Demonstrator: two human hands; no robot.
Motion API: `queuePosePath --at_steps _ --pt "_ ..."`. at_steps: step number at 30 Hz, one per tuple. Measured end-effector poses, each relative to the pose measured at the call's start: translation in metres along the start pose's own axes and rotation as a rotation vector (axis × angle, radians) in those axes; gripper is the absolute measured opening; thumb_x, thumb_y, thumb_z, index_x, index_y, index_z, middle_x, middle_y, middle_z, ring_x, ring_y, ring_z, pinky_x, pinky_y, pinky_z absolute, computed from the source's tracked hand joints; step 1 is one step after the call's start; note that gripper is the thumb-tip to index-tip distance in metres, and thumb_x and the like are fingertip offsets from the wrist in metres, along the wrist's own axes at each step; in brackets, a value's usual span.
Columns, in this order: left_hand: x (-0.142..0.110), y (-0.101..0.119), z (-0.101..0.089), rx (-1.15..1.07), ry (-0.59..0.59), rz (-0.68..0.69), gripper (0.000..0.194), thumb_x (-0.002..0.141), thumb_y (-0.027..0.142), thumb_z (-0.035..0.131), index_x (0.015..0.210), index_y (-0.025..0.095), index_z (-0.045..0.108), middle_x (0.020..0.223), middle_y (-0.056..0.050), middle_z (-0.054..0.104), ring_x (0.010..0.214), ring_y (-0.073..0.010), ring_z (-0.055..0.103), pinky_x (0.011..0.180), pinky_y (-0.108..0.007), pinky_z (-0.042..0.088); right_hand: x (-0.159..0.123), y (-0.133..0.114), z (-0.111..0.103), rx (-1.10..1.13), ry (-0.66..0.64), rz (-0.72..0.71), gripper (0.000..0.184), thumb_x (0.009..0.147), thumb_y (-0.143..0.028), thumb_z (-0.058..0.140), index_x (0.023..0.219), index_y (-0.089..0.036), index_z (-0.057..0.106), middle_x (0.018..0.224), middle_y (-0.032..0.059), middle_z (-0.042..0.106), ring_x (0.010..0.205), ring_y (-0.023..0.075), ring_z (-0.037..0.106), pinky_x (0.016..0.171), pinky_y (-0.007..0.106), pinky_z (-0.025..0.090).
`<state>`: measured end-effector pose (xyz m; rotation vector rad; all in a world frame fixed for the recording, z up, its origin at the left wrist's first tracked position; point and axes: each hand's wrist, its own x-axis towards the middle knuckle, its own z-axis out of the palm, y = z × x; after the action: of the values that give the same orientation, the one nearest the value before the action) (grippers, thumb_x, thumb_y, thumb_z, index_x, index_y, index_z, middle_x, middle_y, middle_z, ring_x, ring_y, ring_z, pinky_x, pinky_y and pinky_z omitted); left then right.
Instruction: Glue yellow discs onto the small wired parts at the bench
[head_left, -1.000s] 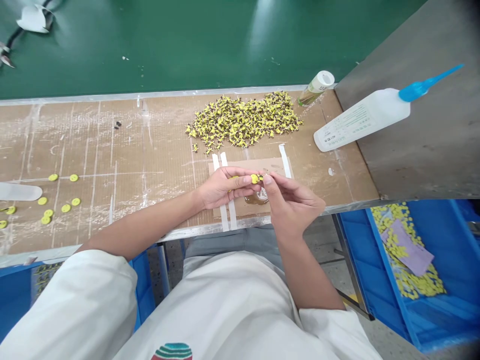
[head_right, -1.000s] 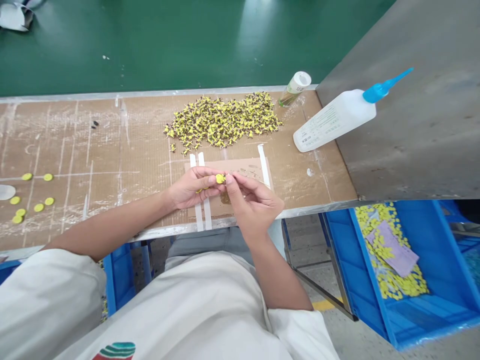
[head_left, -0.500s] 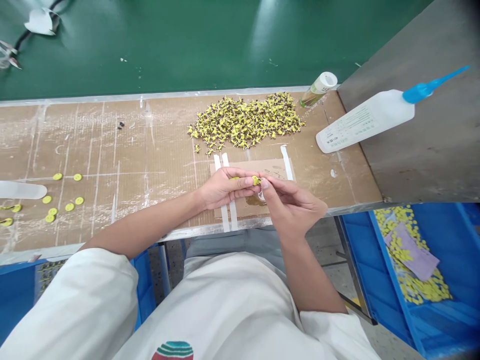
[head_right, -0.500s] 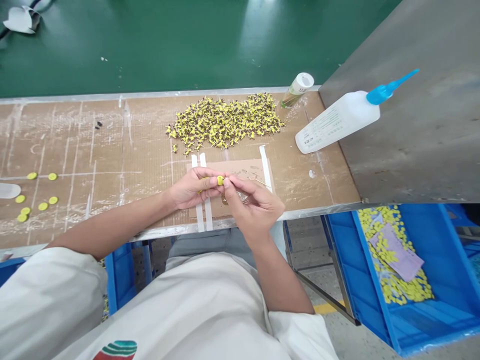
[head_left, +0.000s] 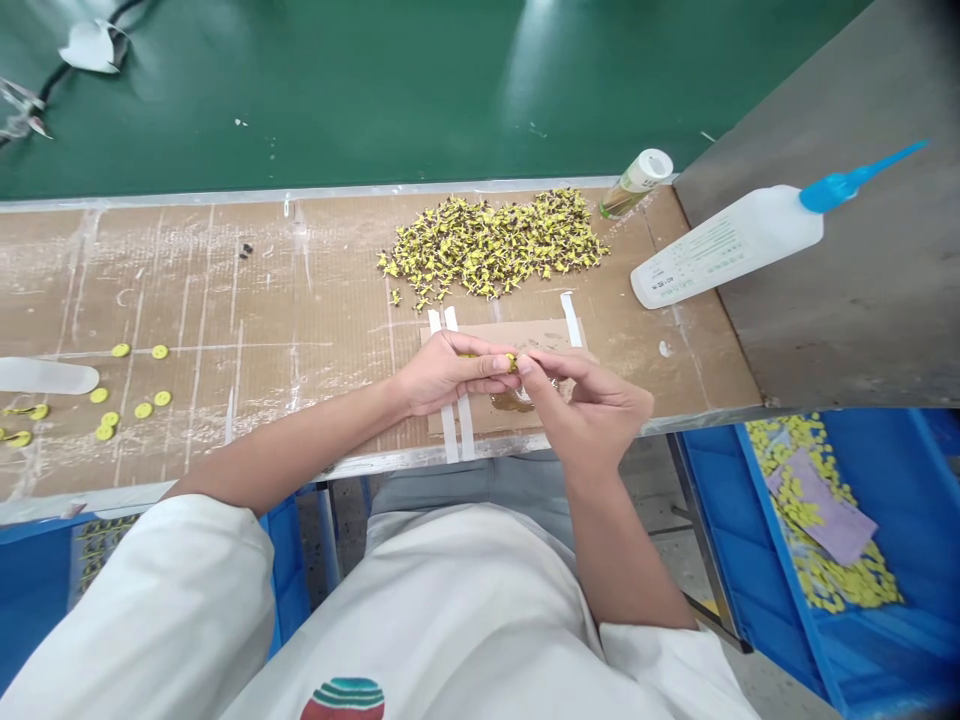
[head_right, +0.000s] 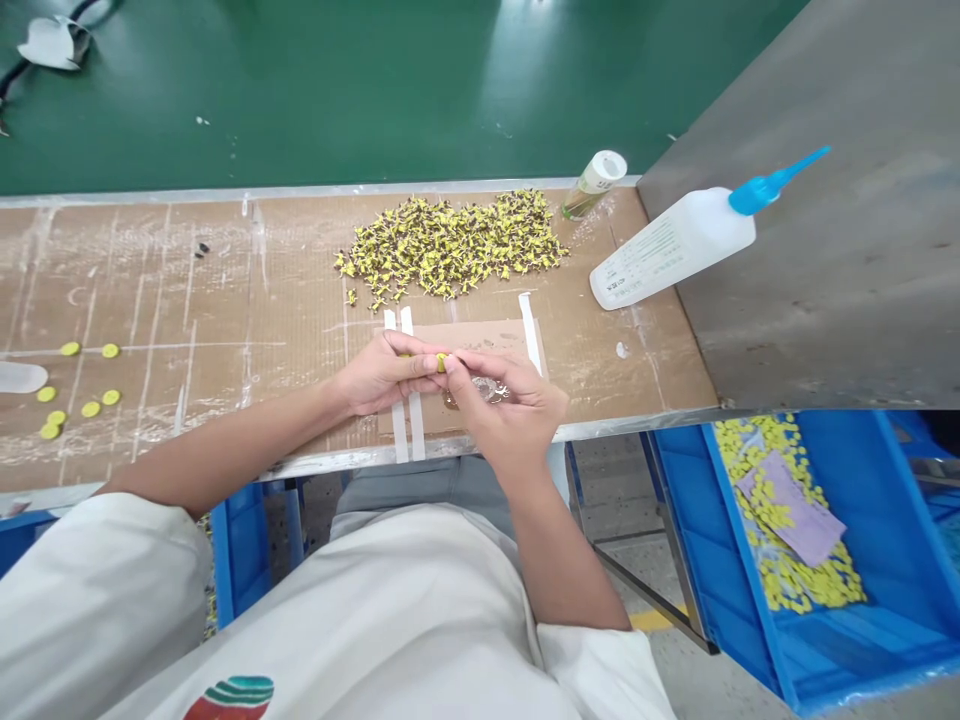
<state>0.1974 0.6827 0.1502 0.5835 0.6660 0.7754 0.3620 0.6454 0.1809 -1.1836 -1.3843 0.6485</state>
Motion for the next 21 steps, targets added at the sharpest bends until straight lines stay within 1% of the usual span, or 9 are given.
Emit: queuePosePath --at_steps 4,7,9,12,16,18,21 --pt "-0.005 0.001 0.006 -0.009 0.038 -0.016 0.034 0.066 0.034 0.089 0.092 0.014 0.08 0.087 -0.007 0.079 0.081 -0.0142 0.075 0.083 -0.023 0.059 0.002 -0.005 0.001 0.021 0.02 0.085 0.011 0.078 -0.028 0.081 0.088 -0.024 0.078 0.08 0.0016 0.076 0.068 0.0171 0.07 0.065 0.033 0.059" --pt "-0.013 0.001 0.012 -0.043 0.093 0.005 0.03 0.068 0.033 0.088 0.091 0.014 0.08 0.091 -0.008 0.079 0.083 -0.0133 0.074 0.088 -0.024 0.058 0.001 -0.007 0.004 0.039 0.037 0.144 0.01 0.078 -0.03 0.081 0.088 -0.026 0.079 0.077 0.0011 0.075 0.061 0.0168 0.067 0.057 0.032 0.058" --pt "-0.019 0.001 0.016 -0.069 0.134 0.033 0.027 0.072 0.03 0.086 0.091 0.013 0.08 0.094 -0.008 0.079 0.084 -0.0116 0.073 0.088 -0.021 0.057 0.001 -0.007 0.007 0.04 0.019 0.146 0.011 0.078 -0.029 0.081 0.088 -0.027 0.079 0.076 0.0011 0.075 0.06 0.017 0.067 0.054 0.032 0.056" --pt "-0.03 0.0 0.02 -0.124 0.185 0.072 0.024 0.074 0.026 0.084 0.092 0.011 0.08 0.096 -0.008 0.079 0.085 -0.0098 0.072 0.086 -0.017 0.056 0.0 -0.007 0.011 0.042 -0.014 0.143 0.012 0.077 -0.03 0.082 0.088 -0.026 0.08 0.078 0.002 0.076 0.061 0.0172 0.067 0.054 0.031 0.055" --pt "-0.042 -0.004 0.02 -0.185 0.232 0.112 0.024 0.071 0.024 0.086 0.091 0.01 0.08 0.099 -0.009 0.078 0.089 -0.0107 0.071 0.088 -0.017 0.055 -0.003 -0.006 0.017 0.044 -0.056 0.126 0.014 0.078 -0.032 0.081 0.089 -0.023 0.08 0.081 0.0027 0.077 0.064 0.0169 0.068 0.055 0.03 0.055" --pt "-0.046 -0.005 0.018 -0.198 0.255 0.123 0.025 0.071 0.024 0.086 0.091 0.01 0.08 0.097 -0.008 0.078 0.087 -0.0102 0.071 0.086 -0.017 0.055 -0.004 -0.006 0.019 0.046 -0.07 0.113 0.015 0.078 -0.033 0.081 0.089 -0.022 0.08 0.08 0.0031 0.077 0.064 0.0164 0.068 0.055 0.028 0.055" --pt "-0.051 -0.006 0.018 -0.224 0.299 0.11 0.027 0.07 0.021 0.086 0.093 0.01 0.079 0.087 -0.006 0.078 0.076 -0.0078 0.071 0.078 -0.015 0.056 -0.005 -0.009 0.022 0.054 -0.09 0.114 0.018 0.077 -0.035 0.081 0.088 -0.021 0.08 0.079 0.0041 0.076 0.062 0.0161 0.068 0.053 0.027 0.055"
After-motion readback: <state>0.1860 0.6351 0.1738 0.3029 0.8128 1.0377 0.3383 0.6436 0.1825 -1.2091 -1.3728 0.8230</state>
